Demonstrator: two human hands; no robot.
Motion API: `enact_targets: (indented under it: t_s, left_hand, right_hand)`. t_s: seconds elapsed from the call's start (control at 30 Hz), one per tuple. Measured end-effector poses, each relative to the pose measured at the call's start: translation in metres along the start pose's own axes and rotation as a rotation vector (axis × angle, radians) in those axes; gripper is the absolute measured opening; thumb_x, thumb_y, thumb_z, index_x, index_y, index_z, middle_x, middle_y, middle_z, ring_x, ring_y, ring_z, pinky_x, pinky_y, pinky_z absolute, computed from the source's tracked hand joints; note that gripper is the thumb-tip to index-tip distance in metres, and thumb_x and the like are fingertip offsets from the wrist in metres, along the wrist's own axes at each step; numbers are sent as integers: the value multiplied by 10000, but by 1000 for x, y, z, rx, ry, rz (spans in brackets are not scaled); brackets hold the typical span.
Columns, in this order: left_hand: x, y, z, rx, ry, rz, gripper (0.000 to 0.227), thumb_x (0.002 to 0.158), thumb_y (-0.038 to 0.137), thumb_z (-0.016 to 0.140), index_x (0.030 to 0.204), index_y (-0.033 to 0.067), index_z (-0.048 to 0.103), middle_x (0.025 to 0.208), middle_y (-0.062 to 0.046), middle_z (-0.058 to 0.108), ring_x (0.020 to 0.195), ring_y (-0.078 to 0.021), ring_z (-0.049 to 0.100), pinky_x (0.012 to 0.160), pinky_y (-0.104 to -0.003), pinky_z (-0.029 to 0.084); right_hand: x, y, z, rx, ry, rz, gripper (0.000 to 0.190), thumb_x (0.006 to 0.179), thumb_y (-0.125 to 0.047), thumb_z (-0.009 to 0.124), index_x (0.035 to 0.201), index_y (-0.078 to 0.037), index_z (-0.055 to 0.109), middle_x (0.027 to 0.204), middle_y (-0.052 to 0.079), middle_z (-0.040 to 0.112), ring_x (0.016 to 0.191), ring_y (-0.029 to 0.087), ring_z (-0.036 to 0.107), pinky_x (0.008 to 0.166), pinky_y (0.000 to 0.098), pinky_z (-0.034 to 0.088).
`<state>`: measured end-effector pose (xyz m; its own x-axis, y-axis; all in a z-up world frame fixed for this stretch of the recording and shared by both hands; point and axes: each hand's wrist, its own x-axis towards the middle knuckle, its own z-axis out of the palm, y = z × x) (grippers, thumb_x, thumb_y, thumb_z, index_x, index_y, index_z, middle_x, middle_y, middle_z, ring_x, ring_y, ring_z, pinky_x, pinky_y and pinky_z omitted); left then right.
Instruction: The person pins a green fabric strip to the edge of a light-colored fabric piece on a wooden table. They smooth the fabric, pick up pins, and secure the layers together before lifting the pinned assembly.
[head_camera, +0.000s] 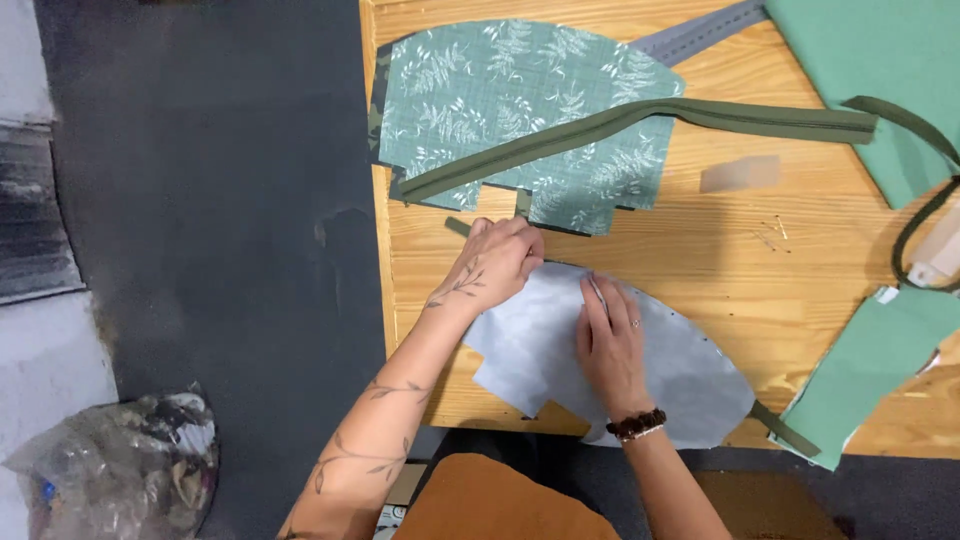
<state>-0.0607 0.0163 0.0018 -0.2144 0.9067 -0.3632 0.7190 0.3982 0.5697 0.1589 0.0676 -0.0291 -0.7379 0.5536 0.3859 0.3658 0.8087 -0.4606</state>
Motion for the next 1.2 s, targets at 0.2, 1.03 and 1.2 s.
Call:
enact_targets:
  t_s: [0.2,1.03,1.2]
  left_hand:
    - [-12,16,-16,-37,-3,-54,110,974,197,590,940,165,690,863,-15,713,901,-223,701,952,-359,395]
    - [-21,12,-46,-407,-138,-165,178,914,50,598,983,167,713,945,-84,774,955,-355,729,854,-485,571]
    - [-17,6,-33,-420,-86,-122,234,933,34,529,982,173,711,952,-94,734,895,-356,702,801,-481,569]
  right_hand:
    - [-5,-1,0,-28,-60,48,319,941,-13,588,1246,-18,685,1298,160,613,1184,331,622,974,425,540]
    - [0,-1,7,-116,-108,115,374,924,-166,677,1297,-176,699,1248,128,567,1157,329,580,976,454,484]
    - [2,0,7,-80,-101,105,364,927,-150,693,1291,-149,702,1235,145,571,1144,345,583,1004,480,468]
